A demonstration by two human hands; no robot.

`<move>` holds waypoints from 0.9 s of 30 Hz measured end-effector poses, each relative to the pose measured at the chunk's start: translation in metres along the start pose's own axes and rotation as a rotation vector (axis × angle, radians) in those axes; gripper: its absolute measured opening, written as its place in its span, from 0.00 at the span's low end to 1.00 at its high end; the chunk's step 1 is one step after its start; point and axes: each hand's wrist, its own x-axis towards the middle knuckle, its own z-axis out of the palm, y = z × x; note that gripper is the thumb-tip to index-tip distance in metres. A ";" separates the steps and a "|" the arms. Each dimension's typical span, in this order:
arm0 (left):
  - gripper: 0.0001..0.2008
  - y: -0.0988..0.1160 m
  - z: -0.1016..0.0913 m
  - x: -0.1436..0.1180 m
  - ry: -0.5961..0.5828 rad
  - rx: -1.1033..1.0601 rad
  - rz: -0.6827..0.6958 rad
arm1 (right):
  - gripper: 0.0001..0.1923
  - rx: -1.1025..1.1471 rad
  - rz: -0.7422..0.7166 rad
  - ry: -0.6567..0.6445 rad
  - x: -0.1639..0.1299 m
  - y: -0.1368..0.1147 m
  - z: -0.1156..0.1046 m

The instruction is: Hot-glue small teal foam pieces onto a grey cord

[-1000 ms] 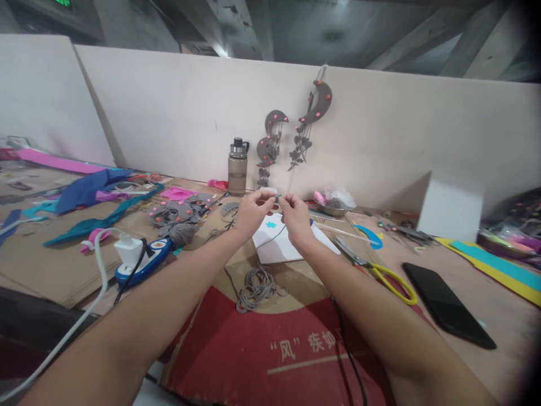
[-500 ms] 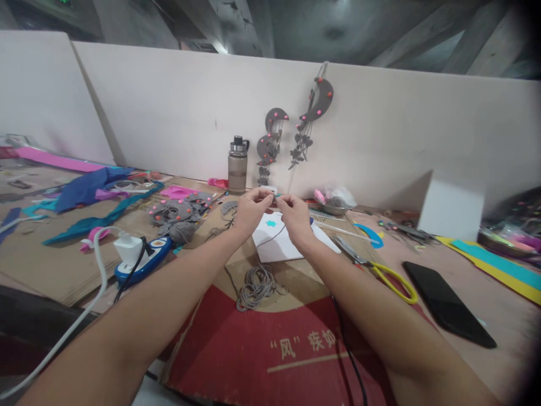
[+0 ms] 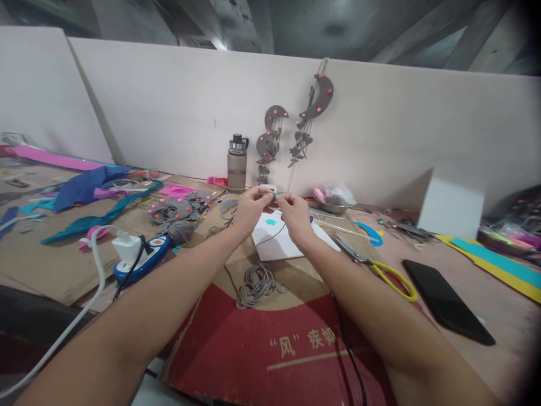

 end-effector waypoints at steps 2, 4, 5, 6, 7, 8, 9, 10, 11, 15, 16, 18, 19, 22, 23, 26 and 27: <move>0.09 0.000 0.000 0.000 0.001 -0.008 -0.011 | 0.11 -0.007 -0.003 0.002 0.000 -0.001 0.000; 0.09 0.001 0.001 -0.001 0.002 -0.016 -0.018 | 0.11 -0.020 -0.009 0.006 -0.001 -0.002 -0.001; 0.09 0.001 0.001 -0.001 0.003 -0.018 -0.020 | 0.11 -0.032 -0.012 0.009 -0.001 -0.002 -0.001; 0.09 0.001 0.001 -0.001 0.003 -0.021 -0.022 | 0.11 -0.049 -0.015 0.012 -0.001 -0.002 -0.001; 0.09 0.001 0.001 -0.001 0.002 -0.025 -0.024 | 0.11 -0.069 -0.019 0.017 -0.001 -0.003 -0.001; 0.09 0.001 0.002 -0.001 0.000 -0.030 -0.025 | 0.11 -0.090 -0.023 0.020 -0.001 -0.003 -0.001; 0.09 0.001 0.002 -0.001 -0.003 -0.035 -0.025 | 0.11 -0.110 -0.028 0.022 -0.001 -0.004 -0.002; 0.09 0.000 0.002 -0.001 -0.006 -0.040 -0.025 | 0.11 -0.129 -0.036 0.024 -0.001 -0.004 -0.002; 0.09 0.000 0.002 -0.001 -0.009 -0.042 -0.025 | 0.11 -0.147 -0.045 0.027 -0.001 -0.005 -0.003; 0.09 -0.001 0.000 -0.001 -0.029 -0.048 -0.028 | 0.11 -0.220 -0.066 0.035 -0.001 -0.008 -0.004; 0.09 -0.001 0.000 -0.001 -0.034 -0.051 -0.029 | 0.11 -0.239 -0.066 0.041 -0.002 -0.009 -0.004; 0.09 -0.002 -0.001 0.000 -0.040 -0.058 -0.033 | 0.10 -0.257 -0.071 0.076 -0.002 -0.010 -0.004; 0.09 -0.002 -0.001 0.000 -0.042 -0.062 -0.038 | 0.09 -0.249 -0.074 0.096 -0.002 -0.009 -0.004; 0.09 -0.002 -0.002 0.000 -0.052 -0.077 -0.061 | 0.13 -0.166 -0.076 0.088 -0.002 -0.006 -0.004; 0.09 -0.002 -0.002 0.000 -0.059 -0.082 -0.070 | 0.14 -0.141 -0.077 0.061 -0.001 -0.004 -0.004; 0.09 -0.001 -0.002 0.000 -0.074 -0.093 -0.107 | 0.12 -0.115 -0.087 0.016 0.002 0.001 -0.003; 0.09 -0.001 -0.002 0.000 -0.079 -0.094 -0.119 | 0.11 -0.116 -0.090 0.021 0.002 0.003 -0.003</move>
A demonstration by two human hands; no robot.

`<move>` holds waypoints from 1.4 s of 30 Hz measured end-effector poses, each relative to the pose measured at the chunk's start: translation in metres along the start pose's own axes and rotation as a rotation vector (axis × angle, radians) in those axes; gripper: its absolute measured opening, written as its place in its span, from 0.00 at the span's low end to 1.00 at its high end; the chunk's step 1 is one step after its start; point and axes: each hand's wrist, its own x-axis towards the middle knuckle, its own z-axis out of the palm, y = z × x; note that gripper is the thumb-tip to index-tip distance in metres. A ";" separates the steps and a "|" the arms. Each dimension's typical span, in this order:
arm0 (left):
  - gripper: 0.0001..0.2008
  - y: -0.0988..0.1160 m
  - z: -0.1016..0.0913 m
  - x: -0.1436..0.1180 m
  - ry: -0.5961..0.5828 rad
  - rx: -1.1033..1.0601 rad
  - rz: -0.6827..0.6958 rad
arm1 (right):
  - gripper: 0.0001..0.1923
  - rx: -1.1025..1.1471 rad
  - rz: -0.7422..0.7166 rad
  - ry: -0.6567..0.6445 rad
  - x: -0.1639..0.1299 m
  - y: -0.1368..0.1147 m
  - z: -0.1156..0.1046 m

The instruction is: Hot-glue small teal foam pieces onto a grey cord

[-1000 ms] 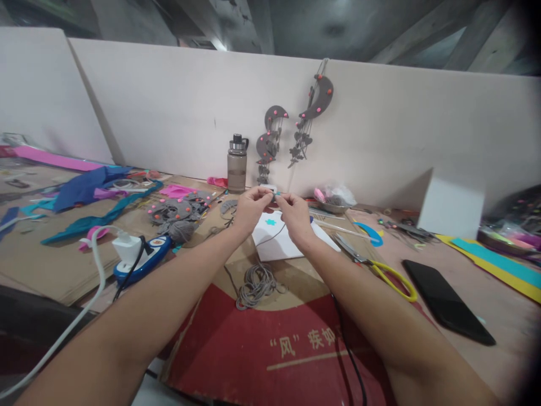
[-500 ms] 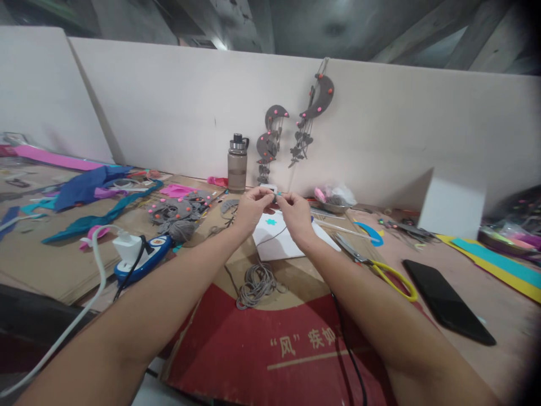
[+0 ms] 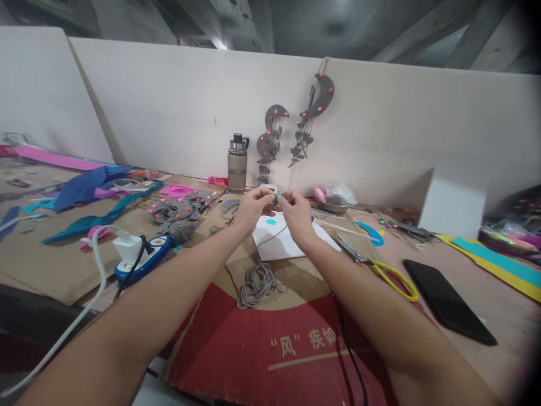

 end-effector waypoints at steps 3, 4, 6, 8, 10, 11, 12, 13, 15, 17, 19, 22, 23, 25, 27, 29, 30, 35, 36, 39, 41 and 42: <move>0.08 0.001 0.001 -0.001 -0.019 0.006 -0.022 | 0.11 0.006 0.006 0.018 0.001 0.004 0.000; 0.08 0.002 0.001 -0.001 -0.026 0.011 -0.026 | 0.11 0.012 0.012 0.018 0.001 0.004 0.000; 0.08 0.003 0.001 -0.002 -0.031 0.028 -0.034 | 0.12 0.019 0.021 0.018 0.001 0.004 0.000; 0.08 0.003 0.001 -0.003 -0.025 0.048 -0.035 | 0.12 0.006 0.022 0.021 0.001 0.004 0.000; 0.09 0.003 0.001 -0.003 -0.013 0.067 -0.028 | 0.11 -0.016 0.014 0.021 0.001 0.003 0.000; 0.09 0.003 0.001 -0.003 -0.008 0.076 -0.026 | 0.11 -0.024 0.011 0.020 0.000 0.002 0.000; 0.09 0.003 0.000 -0.003 -0.004 0.083 -0.024 | 0.11 -0.028 0.011 0.018 -0.001 0.001 0.000; 0.09 0.003 0.000 -0.002 -0.001 0.090 -0.024 | 0.11 -0.029 0.014 0.017 -0.001 0.000 0.000; 0.09 0.003 -0.001 -0.002 0.001 0.103 -0.024 | 0.11 -0.023 0.024 0.011 -0.003 -0.002 0.001; 0.08 0.002 -0.001 -0.001 0.011 0.110 -0.008 | 0.11 -0.021 0.030 0.002 -0.004 -0.005 0.001; 0.07 0.002 -0.002 0.000 0.026 0.110 0.016 | 0.11 -0.031 0.025 -0.003 -0.005 -0.006 0.001; 0.07 0.000 -0.002 0.001 0.038 0.099 0.018 | 0.10 -0.026 0.024 -0.007 -0.005 -0.004 0.002; 0.07 0.000 -0.002 0.001 0.033 0.095 0.009 | 0.11 -0.009 0.029 -0.008 -0.004 -0.003 0.003; 0.08 -0.001 -0.002 0.002 0.010 0.074 -0.008 | 0.11 0.033 0.053 -0.004 -0.003 0.001 0.004; 0.08 -0.002 -0.002 0.002 -0.023 0.042 -0.024 | 0.11 0.075 0.088 0.003 -0.001 0.005 0.004; 0.08 -0.002 -0.002 0.003 -0.046 0.023 -0.037 | 0.12 0.106 0.117 0.009 0.000 0.009 0.004; 0.09 -0.002 -0.003 0.003 -0.051 0.028 -0.042 | 0.11 0.117 0.125 0.010 0.001 0.010 0.004; 0.07 -0.001 -0.002 0.002 -0.002 0.107 -0.046 | 0.11 0.142 0.152 0.002 -0.001 0.008 0.005; 0.07 -0.001 -0.002 0.002 0.010 0.113 -0.046 | 0.11 0.146 0.157 -0.002 -0.002 0.007 0.006; 0.06 -0.001 -0.002 0.002 0.027 0.117 -0.048 | 0.11 0.141 0.155 -0.009 -0.004 0.005 0.007; 0.06 -0.001 -0.002 0.002 0.035 0.121 -0.045 | 0.11 0.123 0.136 -0.015 -0.005 0.005 0.007; 0.06 -0.002 -0.002 0.003 0.038 0.125 -0.042 | 0.12 0.113 0.124 -0.018 -0.005 0.005 0.008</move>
